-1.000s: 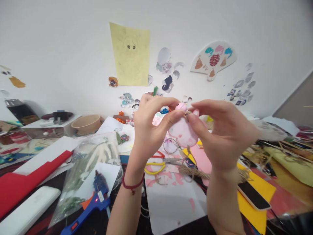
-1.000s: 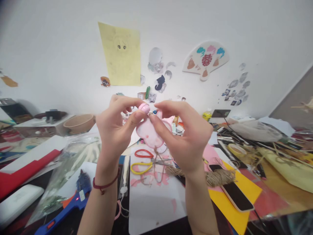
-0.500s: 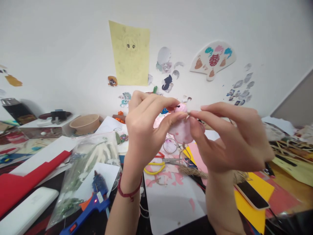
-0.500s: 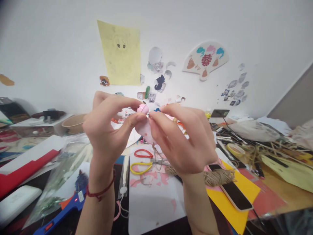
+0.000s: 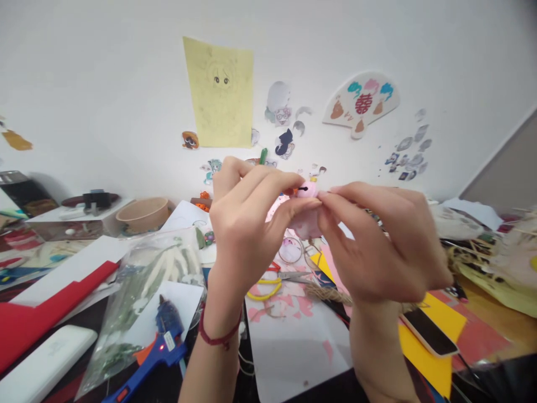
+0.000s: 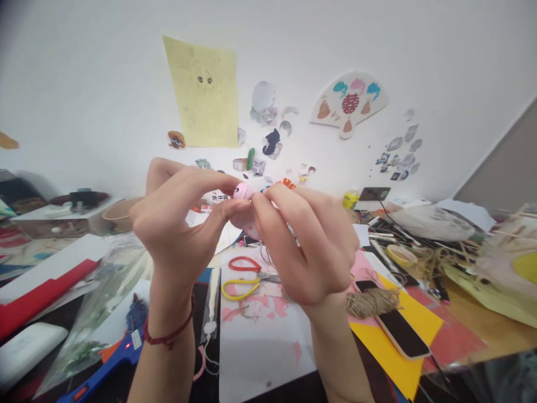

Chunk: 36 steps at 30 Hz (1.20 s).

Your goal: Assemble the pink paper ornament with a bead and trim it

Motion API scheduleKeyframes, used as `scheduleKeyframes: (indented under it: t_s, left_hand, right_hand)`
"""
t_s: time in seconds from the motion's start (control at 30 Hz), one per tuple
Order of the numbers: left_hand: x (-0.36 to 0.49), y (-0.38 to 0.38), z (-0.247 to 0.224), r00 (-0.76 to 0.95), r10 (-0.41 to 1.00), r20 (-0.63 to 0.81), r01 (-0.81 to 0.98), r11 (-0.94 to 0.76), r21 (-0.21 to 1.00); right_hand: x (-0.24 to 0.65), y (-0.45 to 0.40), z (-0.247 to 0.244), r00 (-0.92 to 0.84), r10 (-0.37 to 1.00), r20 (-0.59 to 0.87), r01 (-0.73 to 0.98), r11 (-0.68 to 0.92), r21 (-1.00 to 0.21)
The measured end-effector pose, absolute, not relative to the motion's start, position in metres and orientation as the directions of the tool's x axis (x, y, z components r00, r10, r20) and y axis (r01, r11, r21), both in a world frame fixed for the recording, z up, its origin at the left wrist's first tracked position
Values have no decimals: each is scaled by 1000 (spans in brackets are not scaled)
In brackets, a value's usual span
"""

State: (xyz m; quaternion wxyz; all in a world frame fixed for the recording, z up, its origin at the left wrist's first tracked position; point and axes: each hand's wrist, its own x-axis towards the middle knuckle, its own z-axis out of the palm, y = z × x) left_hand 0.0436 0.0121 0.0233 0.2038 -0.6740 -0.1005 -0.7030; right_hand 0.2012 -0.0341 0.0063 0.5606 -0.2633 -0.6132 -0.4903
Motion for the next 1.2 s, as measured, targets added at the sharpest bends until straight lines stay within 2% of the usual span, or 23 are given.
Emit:
scheduleKeyframes:
  t_s: [0.27, 0.5, 0.67, 0.8, 0.93, 1.2]
  left_hand:
    - [39, 14, 22, 30, -80, 996, 408, -909, -85]
    - [43, 17, 19, -1, 16, 1000, 288, -957, 16]
    - [45, 17, 16, -23, 134, 991, 214, -967, 136]
    - [45, 18, 17, -17, 178, 984, 154, -972, 179]
    - [45, 17, 18, -42, 160, 986, 128, -978, 164]
    - [46, 16, 18, 7, 186, 983, 182, -966, 182]
  right_hand:
    - [202, -27, 11, -309, -248, 918, 837, 388, 386]
    - [203, -24, 9, -287, -316, 904, 845, 360, 395]
    - [199, -21, 10, -129, -385, 914, 853, 427, 300]
    - [199, -23, 14, -58, -295, 954, 818, 533, 215]
    - [201, -28, 16, 8, -189, 982, 761, 639, 117]
    - [196, -33, 19, 162, -88, 983, 697, 716, -51]
